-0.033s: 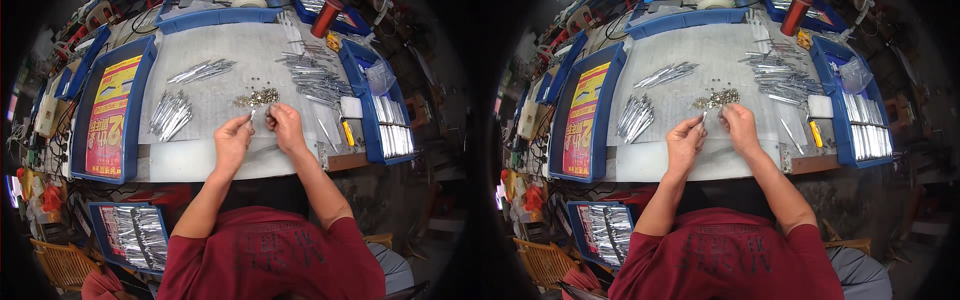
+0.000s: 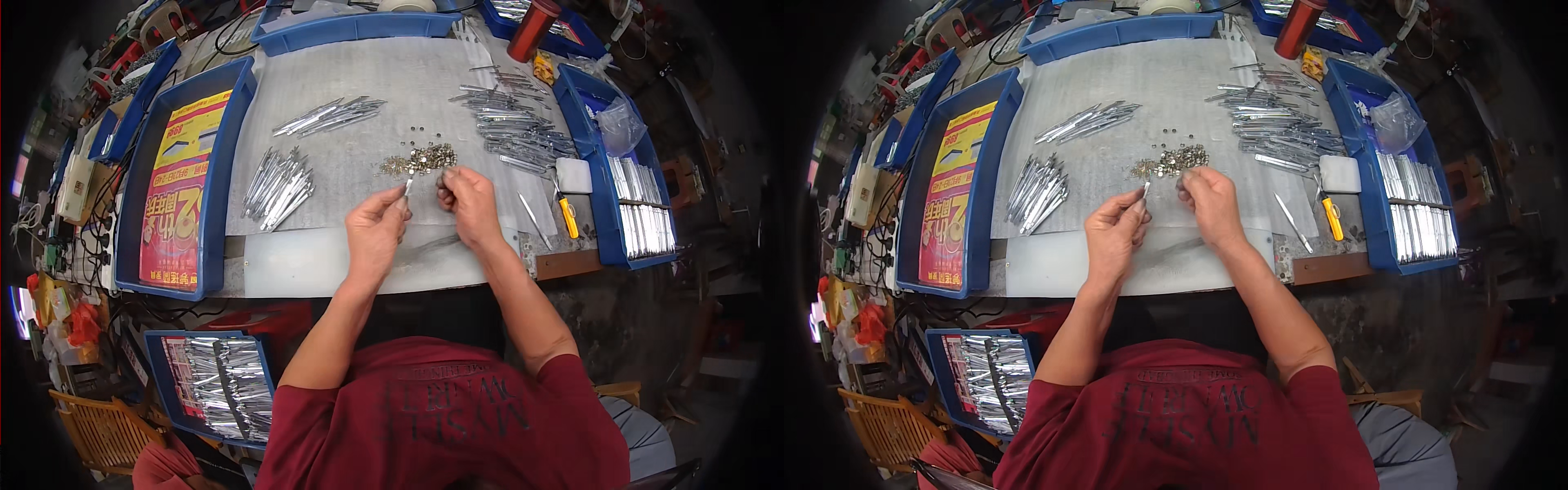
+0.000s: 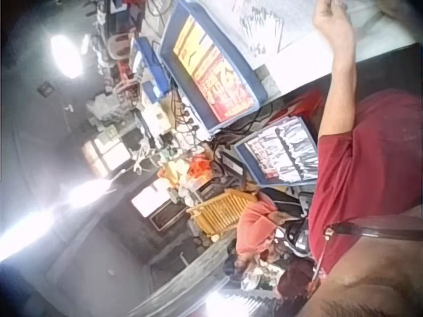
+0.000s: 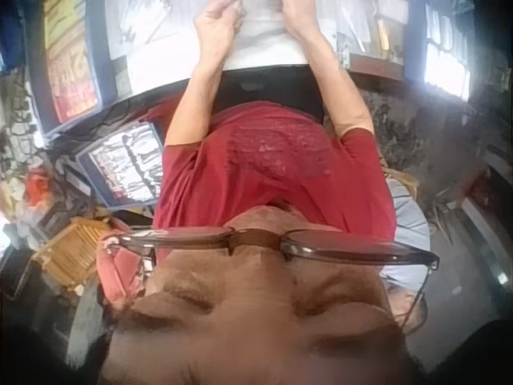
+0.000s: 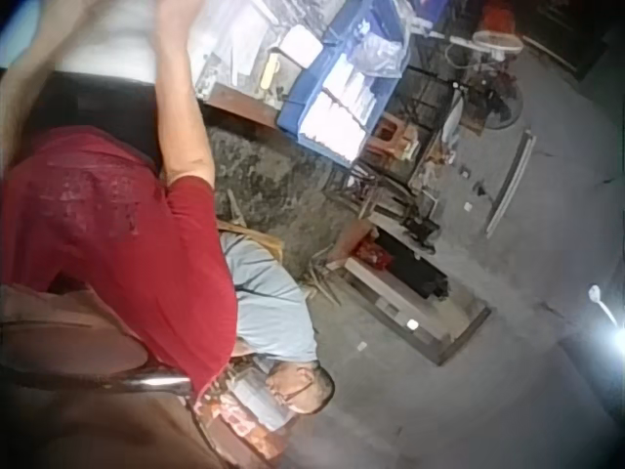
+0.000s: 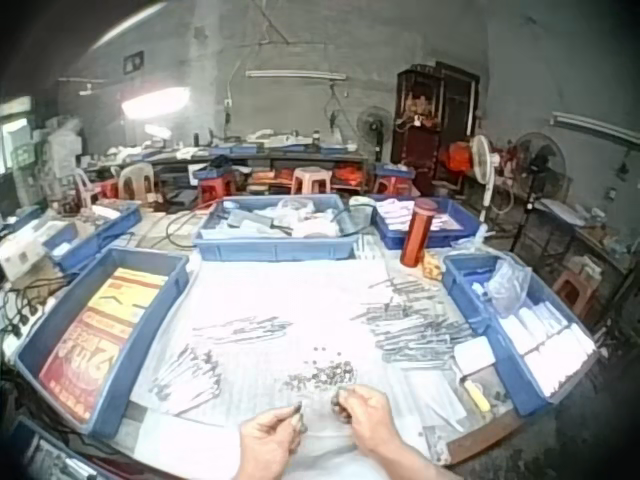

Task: The person assembles small metal components onto a metal wire or spine by hand.

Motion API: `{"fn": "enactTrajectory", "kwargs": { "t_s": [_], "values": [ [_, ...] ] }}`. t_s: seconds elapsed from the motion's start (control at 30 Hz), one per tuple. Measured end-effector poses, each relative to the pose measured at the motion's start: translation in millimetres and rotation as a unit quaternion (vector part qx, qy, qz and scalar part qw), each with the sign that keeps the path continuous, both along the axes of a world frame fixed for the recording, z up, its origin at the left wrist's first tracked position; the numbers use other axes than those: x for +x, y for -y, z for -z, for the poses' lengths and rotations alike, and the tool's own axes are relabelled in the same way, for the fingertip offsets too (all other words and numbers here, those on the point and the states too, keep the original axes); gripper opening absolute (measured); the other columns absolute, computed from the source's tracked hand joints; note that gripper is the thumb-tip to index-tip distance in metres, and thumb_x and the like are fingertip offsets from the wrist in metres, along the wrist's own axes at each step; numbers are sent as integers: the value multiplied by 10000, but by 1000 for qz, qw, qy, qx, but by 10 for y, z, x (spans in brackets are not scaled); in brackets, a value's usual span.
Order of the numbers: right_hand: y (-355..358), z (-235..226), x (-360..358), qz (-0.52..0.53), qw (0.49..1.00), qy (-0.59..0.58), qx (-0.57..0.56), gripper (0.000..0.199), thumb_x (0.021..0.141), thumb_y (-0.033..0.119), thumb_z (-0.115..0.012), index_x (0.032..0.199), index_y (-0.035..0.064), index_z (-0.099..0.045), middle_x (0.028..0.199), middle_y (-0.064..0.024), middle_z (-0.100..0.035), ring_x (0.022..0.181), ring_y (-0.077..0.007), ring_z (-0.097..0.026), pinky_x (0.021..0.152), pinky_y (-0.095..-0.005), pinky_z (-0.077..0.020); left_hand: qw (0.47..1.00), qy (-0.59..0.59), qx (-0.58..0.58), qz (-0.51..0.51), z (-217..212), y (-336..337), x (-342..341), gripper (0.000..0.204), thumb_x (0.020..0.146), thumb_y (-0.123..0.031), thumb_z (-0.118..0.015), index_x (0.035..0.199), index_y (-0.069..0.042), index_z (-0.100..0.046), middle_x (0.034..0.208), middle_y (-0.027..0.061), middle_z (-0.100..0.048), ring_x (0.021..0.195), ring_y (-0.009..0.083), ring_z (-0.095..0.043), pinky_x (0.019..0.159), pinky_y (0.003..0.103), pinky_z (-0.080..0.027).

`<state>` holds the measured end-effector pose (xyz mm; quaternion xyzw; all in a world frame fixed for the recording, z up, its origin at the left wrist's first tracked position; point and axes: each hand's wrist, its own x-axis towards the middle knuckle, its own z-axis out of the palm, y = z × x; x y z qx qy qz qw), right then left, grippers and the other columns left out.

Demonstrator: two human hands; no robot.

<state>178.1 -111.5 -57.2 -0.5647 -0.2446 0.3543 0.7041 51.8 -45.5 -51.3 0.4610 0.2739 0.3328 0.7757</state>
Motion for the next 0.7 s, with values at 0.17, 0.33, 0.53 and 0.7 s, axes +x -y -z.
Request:
{"fn": "enactTrajectory", "kwargs": {
  "t_s": [0.17, 0.33, 0.53, 0.7],
  "values": [
    [38, -67, 191, 17, 995, 74, -72, 223, 827, 175, -486, 719, -7, -557, 627, -4, -519, 578, -66, -444, 530, -210, -360, 1000, -10, 15, -24, -2, -89, -125, 172, 811, -20, -519, 969, 15, -579, 672, 17, -531, 488, 20, -392, 409, 159, -294],
    [43, -69, 319, 22, 965, 237, -106, 239, 821, 184, -504, 740, -35, -557, 615, -51, -532, 565, -106, -467, 531, -240, -375, 999, -17, 13, -32, 18, -116, -182, 168, 811, -23, -525, 965, 14, -581, 671, 13, -532, 494, 19, -397, 414, 160, -299],
    [159, -164, 353, -19, 840, 517, -162, 142, 750, 102, -534, 760, -32, -579, 712, -163, -566, 719, -309, -540, 669, -363, -418, 998, -16, 48, -38, 85, -83, -197, 171, 813, -22, -530, 974, 15, -575, 671, 34, -540, 469, 28, -381, 392, 162, -263],
    [215, -176, 334, -107, 763, 607, -196, 89, 716, 56, -527, 718, -27, -561, 727, -173, -560, 754, -329, -527, 694, -394, -415, 996, -22, 76, -29, 106, -40, -181, 167, 810, -15, -532, 967, 13, -580, 675, 29, -543, 489, 25, -395, 404, 156, -283]
  ]
}}
